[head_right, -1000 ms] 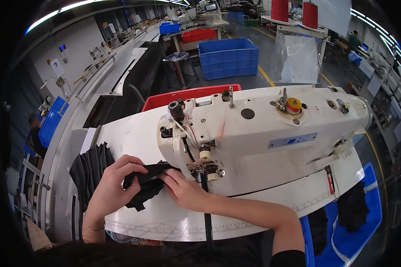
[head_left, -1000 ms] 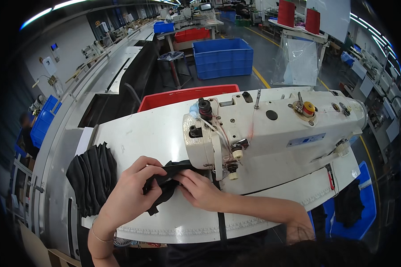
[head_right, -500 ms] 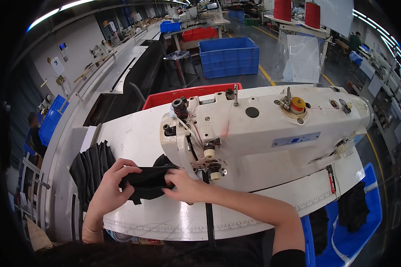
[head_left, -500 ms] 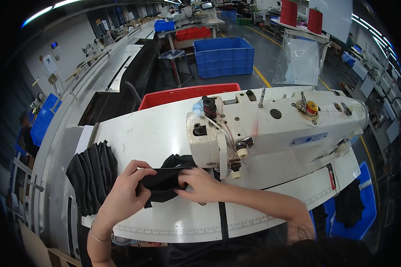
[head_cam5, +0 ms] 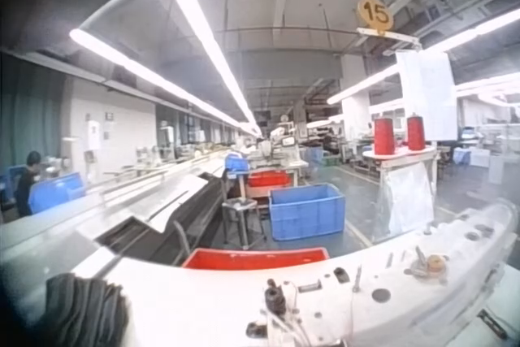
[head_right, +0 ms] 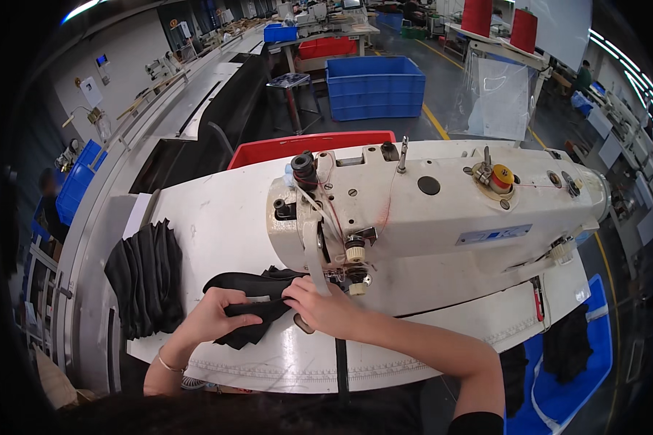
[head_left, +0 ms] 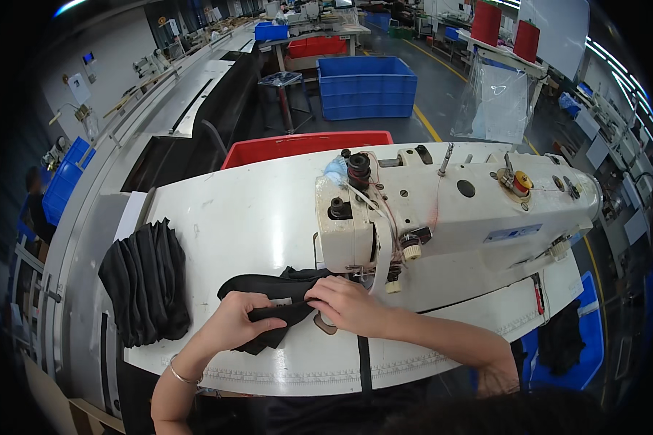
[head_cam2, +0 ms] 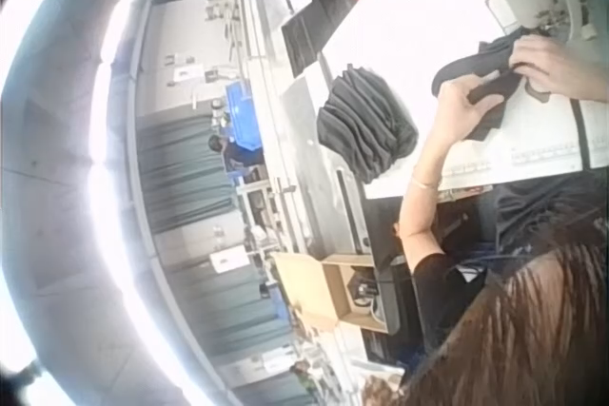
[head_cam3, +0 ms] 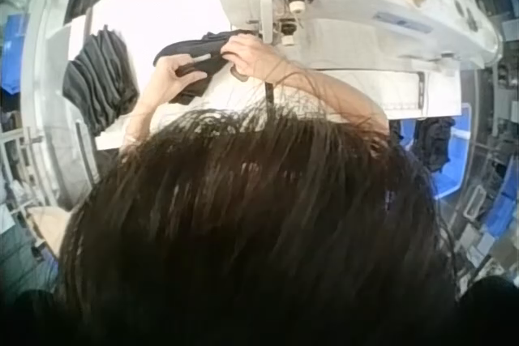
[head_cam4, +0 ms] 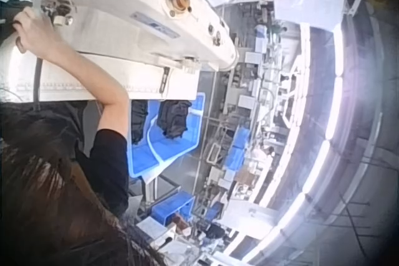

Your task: Sewing black leather components together using an industrial sewing machine.

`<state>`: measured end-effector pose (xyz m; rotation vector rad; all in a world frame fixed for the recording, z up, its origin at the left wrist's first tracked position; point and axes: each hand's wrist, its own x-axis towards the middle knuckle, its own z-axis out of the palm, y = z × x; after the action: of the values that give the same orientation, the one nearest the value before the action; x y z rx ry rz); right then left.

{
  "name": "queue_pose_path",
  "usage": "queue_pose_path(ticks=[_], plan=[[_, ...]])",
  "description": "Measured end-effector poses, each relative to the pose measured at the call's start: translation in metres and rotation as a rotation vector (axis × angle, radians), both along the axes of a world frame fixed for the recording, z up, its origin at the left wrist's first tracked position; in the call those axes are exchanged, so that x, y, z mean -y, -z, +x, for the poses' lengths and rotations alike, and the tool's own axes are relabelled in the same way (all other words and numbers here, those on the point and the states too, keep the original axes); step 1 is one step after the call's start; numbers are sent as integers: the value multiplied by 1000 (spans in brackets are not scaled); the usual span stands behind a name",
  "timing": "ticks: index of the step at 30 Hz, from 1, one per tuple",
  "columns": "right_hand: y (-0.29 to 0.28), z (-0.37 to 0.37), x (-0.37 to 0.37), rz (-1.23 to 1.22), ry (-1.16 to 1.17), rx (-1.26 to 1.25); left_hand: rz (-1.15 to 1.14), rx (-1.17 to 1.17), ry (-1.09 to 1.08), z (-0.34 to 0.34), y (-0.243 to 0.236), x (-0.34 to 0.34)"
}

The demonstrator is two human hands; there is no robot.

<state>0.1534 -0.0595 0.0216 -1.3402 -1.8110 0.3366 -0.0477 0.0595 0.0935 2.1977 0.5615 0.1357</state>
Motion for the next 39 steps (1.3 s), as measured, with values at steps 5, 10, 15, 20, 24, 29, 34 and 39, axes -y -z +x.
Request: queue_pose_path(ticks=[5, 10, 15, 20, 24, 29, 34, 39], plan=[[5, -1, 3, 32, 109, 309, 539, -87, 83, -1, -15, -9], [8, -10, 4, 189, 144, 297, 1018, -74, 8, 1, -17, 10], [13, -4, 2, 289, 148, 460, 1075, -104, -66, -6, -24, 9], [8, -6, 8, 148, 131, 427, 964, 117, 53, 22, 5, 31], [4, -4, 13, 231, 153, 543, 846, 204, -27, 38, 39, 39], [1, 0, 21, 330, 152, 671, 744, 310, -85, 33, 60, 34], [2, 3, 38, 327, 260, 658, 907, 394, 68, 34, 39, 43], [1, -22, 71, 64, 60, 508, 869, 438, 168, 49, 35, 53]])
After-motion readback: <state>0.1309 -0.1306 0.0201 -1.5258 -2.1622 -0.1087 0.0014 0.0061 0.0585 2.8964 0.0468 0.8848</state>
